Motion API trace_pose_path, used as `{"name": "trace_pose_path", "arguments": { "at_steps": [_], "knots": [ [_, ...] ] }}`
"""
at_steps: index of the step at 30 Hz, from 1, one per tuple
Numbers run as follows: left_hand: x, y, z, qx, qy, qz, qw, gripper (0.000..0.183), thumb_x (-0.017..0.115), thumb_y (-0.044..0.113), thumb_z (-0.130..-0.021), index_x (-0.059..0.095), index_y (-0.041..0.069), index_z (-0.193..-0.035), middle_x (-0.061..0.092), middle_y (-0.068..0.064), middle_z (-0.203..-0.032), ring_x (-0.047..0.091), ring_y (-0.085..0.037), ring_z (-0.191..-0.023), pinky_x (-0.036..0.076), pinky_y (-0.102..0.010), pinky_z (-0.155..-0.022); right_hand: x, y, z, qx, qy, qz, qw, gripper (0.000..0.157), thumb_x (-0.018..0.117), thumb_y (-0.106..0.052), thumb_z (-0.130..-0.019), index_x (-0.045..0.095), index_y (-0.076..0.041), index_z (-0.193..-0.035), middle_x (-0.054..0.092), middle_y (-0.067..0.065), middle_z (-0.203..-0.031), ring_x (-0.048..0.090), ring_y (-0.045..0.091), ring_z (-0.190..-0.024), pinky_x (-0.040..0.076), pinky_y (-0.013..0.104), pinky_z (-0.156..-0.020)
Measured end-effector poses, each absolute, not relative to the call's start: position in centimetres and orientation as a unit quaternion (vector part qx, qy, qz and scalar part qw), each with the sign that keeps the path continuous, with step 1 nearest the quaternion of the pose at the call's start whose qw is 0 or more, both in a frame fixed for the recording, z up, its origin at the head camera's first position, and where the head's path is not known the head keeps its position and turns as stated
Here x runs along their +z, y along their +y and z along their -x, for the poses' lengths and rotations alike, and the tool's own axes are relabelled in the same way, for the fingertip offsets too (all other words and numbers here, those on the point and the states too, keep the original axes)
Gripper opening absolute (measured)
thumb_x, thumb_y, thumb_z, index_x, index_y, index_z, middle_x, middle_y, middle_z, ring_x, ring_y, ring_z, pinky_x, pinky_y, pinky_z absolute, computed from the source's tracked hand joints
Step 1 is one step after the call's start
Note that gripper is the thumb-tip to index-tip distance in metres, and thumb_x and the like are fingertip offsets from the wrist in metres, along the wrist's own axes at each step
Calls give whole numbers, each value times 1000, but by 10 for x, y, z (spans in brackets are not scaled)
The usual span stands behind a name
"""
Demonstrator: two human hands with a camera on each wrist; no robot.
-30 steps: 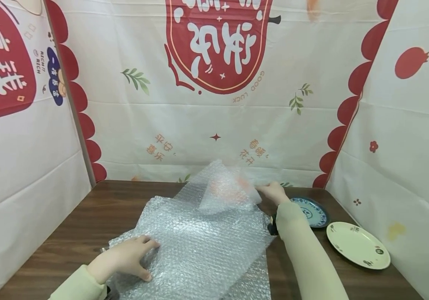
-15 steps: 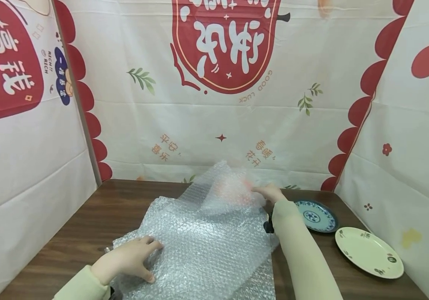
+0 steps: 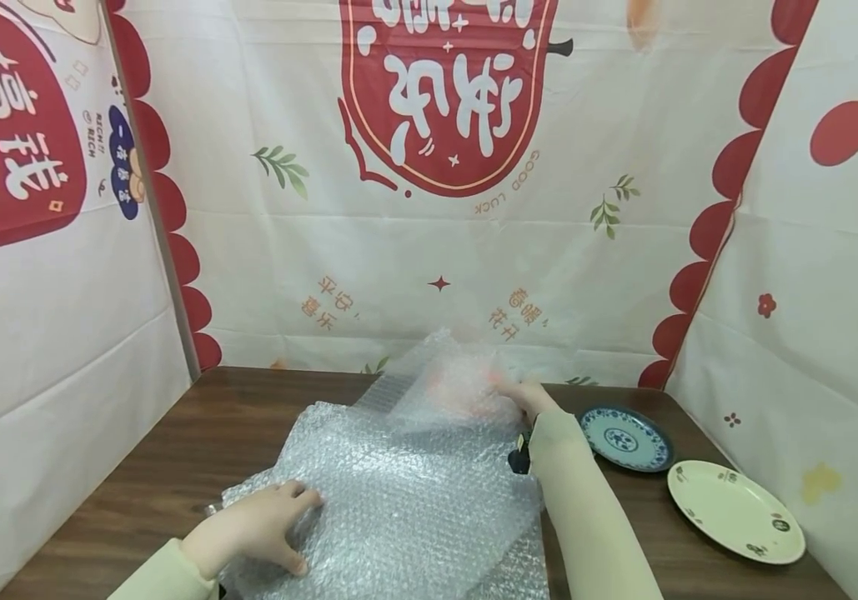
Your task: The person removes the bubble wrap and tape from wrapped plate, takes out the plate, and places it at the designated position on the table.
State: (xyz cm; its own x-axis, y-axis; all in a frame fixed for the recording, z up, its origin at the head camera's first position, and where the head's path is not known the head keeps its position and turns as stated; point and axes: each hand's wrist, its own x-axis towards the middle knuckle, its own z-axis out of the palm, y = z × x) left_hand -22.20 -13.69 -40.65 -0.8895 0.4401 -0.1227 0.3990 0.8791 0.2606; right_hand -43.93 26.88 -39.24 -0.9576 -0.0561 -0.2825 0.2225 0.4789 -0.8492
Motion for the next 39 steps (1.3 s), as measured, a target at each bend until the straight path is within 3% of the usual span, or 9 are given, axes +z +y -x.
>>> {"name": "trace_pose_path", "arguments": {
  "at_steps": [2,3,5,8,15,22,28,33,39],
  "knots": [
    [-407,-136,222,116,965,-217,92,82,87,43,-64,56,6,-130,54,-20,-124,54,-44,-107,48,-56,-86,-394,269,438,-511,846,-61,140,67,64,-46,-91,47,13,-118,51,17,-92,50,27,-75,46,35,-65],
    [-407,-136,222,114,965,-218,90,83,88,43,-64,55,6,-130,54,-20,-123,54,-44,-107,49,-55,-85,-394,269,437,-513,844,-65,143,76,63,-42,-92,35,13,-134,49,24,-110,52,33,-91,48,40,-77],
    [-407,-134,222,112,965,-220,86,83,87,44,-63,55,7,-130,54,-20,-123,55,-44,-106,49,-55,-85,-392,269,437,-518,839,-72,148,84,62,-36,-93,18,14,-145,31,33,-138,40,43,-119,41,51,-98],
    [-407,-133,223,111,965,-222,80,82,87,45,-63,55,7,-128,54,-20,-121,55,-44,-105,49,-55,-84,-387,270,438,-531,830,-75,154,83,61,-32,-94,14,15,-146,20,36,-147,26,47,-134,26,58,-109],
    [-408,-133,221,118,964,-231,64,76,88,41,-62,57,7,-123,55,-19,-117,56,-42,-101,49,-54,-82,-380,265,443,-599,778,-79,170,87,62,-26,-93,7,12,-149,9,32,-154,13,43,-142,15,55,-114],
    [-408,-132,220,115,964,-234,56,80,88,41,-62,56,5,-125,55,-20,-117,56,-43,-102,50,-55,-82,-371,264,446,-677,715,-81,154,77,59,-18,-96,11,9,-150,15,26,-155,27,36,-137,27,49,-112],
    [-406,-131,223,116,963,-237,54,78,88,41,-61,56,6,-123,55,-18,-115,56,-42,-100,50,-54,-80,-355,273,442,-742,659,-68,104,63,61,-18,-96,28,2,-146,41,13,-135,53,17,-102,50,29,-88],
    [-409,-133,222,114,962,-240,60,76,88,43,-62,57,7,-121,56,-17,-113,57,-41,-98,51,-53,-78,-343,280,431,-792,599,-77,90,35,62,-15,-95,44,-7,-124,50,2,-111,58,11,-86,53,24,-74],
    [-413,-135,223,111,962,-239,67,77,88,44,-61,57,7,-122,56,-17,-112,57,-40,-96,51,-53,-77,-329,288,417,-824,554,-79,90,20,62,-16,-95,49,-11,-110,51,-3,-102,57,9,-81,51,21,-69]
  ]
}}
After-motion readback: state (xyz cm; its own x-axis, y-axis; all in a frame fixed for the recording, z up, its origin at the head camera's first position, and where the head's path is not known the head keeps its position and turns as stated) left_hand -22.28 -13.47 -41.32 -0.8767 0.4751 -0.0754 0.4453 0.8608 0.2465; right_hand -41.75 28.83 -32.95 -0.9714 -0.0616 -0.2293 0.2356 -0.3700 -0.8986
